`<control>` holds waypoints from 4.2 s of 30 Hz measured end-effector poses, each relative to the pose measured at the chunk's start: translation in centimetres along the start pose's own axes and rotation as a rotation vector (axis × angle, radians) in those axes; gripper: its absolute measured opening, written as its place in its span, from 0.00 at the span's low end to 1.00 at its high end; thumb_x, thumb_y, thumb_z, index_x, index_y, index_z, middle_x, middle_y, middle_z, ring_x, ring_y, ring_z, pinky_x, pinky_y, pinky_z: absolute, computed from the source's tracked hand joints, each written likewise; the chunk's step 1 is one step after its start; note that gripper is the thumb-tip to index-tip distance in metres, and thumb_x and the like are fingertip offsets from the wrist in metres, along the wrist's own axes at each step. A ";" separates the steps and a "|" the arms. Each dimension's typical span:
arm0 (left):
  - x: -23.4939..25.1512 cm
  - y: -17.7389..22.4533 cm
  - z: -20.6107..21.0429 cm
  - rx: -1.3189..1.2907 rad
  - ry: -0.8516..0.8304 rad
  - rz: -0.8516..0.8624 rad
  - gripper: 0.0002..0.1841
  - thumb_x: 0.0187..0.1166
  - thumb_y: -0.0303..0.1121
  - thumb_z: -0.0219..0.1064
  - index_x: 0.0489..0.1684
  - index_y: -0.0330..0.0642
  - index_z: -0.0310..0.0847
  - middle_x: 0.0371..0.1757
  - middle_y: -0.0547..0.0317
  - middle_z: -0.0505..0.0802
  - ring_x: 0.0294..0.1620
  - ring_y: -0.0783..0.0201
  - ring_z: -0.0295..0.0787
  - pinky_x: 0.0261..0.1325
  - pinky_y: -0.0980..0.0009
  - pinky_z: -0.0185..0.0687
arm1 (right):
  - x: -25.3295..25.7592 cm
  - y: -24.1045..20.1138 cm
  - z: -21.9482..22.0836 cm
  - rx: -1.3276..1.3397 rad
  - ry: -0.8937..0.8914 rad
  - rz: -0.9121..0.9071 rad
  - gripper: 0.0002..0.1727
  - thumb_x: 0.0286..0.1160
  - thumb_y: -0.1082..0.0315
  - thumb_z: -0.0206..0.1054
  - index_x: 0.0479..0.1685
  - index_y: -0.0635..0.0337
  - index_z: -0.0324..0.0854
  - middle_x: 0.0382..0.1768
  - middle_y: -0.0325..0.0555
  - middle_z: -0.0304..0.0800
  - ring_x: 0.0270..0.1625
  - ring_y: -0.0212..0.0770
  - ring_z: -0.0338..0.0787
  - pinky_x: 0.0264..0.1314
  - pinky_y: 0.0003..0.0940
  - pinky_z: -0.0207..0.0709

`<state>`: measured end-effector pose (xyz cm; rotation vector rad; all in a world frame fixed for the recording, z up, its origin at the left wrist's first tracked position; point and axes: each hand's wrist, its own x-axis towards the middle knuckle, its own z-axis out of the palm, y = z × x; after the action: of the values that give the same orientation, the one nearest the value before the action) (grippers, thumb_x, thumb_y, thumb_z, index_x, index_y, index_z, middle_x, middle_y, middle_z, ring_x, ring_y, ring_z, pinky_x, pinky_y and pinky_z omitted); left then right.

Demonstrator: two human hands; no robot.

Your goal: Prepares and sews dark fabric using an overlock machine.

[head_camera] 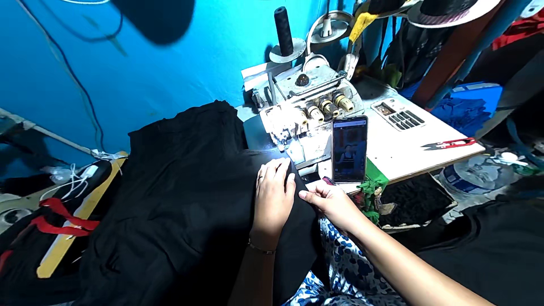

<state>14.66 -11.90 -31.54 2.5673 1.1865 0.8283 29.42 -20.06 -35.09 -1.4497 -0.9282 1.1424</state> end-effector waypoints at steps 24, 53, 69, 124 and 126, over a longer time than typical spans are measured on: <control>10.2 -4.4 -2.2 -0.219 -0.186 -0.209 0.15 0.87 0.29 0.60 0.62 0.29 0.85 0.70 0.36 0.85 0.78 0.45 0.75 0.83 0.48 0.62 | 0.4 0.4 -0.4 0.001 -0.085 0.005 0.09 0.81 0.63 0.71 0.35 0.57 0.85 0.24 0.37 0.84 0.26 0.29 0.82 0.34 0.25 0.78; 11.5 -4.1 -3.2 0.359 -0.213 -0.089 0.12 0.85 0.35 0.65 0.45 0.37 0.91 0.53 0.43 0.91 0.64 0.41 0.83 0.65 0.30 0.62 | 1.2 1.3 -0.9 0.076 -0.151 0.025 0.11 0.81 0.58 0.70 0.37 0.55 0.84 0.24 0.29 0.77 0.25 0.22 0.73 0.33 0.20 0.67; 0.5 -1.5 -3.6 0.207 0.118 -0.107 0.11 0.79 0.40 0.63 0.32 0.50 0.90 0.57 0.49 0.85 0.71 0.38 0.72 0.70 0.32 0.55 | 5.0 -2.7 4.5 -0.610 0.239 -0.865 0.14 0.82 0.65 0.64 0.58 0.47 0.92 0.54 0.40 0.89 0.59 0.45 0.85 0.62 0.43 0.81; -16.6 -16.5 -20.7 0.097 0.541 -0.825 0.26 0.87 0.37 0.59 0.74 0.22 0.72 0.70 0.33 0.85 0.74 0.61 0.81 0.81 0.68 0.70 | -0.8 2.6 -0.4 -0.006 -0.204 0.016 0.05 0.72 0.66 0.78 0.37 0.56 0.88 0.24 0.36 0.89 0.28 0.28 0.86 0.36 0.24 0.81; -14.7 -16.5 -21.1 0.130 0.538 -0.805 0.28 0.88 0.40 0.59 0.77 0.23 0.70 0.74 0.31 0.81 0.78 0.54 0.76 0.83 0.61 0.66 | -0.1 2.0 -0.1 -0.046 -0.180 -0.015 0.06 0.74 0.65 0.77 0.36 0.56 0.87 0.23 0.37 0.87 0.26 0.29 0.84 0.32 0.25 0.79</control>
<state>-15.53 -13.21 -26.62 1.6719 2.2469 1.2542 29.46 -20.53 -37.01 -1.3904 -1.0941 1.2630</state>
